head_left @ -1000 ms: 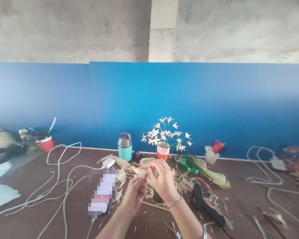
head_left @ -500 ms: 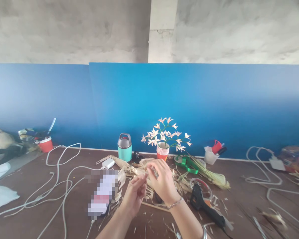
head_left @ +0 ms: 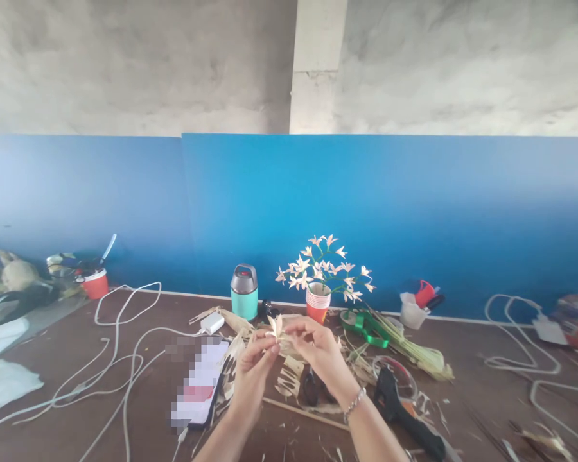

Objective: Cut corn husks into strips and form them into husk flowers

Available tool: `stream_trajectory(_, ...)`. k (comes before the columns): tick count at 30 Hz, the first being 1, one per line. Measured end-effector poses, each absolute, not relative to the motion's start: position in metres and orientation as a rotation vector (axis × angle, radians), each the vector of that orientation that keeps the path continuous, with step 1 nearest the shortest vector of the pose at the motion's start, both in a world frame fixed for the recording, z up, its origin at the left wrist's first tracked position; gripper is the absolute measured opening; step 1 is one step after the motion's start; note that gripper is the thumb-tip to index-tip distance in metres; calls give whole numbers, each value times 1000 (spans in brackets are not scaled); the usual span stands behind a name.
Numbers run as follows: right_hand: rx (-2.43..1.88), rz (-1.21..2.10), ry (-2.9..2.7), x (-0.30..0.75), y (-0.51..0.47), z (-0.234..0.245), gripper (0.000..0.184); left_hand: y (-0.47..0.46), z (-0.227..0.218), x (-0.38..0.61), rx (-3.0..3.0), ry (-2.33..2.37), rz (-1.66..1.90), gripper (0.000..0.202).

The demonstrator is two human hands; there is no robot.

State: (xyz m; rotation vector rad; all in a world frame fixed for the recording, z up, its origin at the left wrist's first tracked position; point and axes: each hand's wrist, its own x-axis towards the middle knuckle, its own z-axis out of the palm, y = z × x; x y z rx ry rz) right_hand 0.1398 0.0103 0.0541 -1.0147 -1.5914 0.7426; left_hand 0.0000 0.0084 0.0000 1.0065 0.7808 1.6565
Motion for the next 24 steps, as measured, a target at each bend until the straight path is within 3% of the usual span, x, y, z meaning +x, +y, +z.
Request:
stream_trajectory(5,-756,1218,-1429,139,7,59,19,5,3,-1,1170,748,1708,12)
stream_trajectory(14,-724,962,-1638,138,8,57,18,4,3,2,1207,696,1657,7)
stream_trajectory(24,-842,792,-1700,137,12,51,4,1,12,1,1205,801,1571,17)
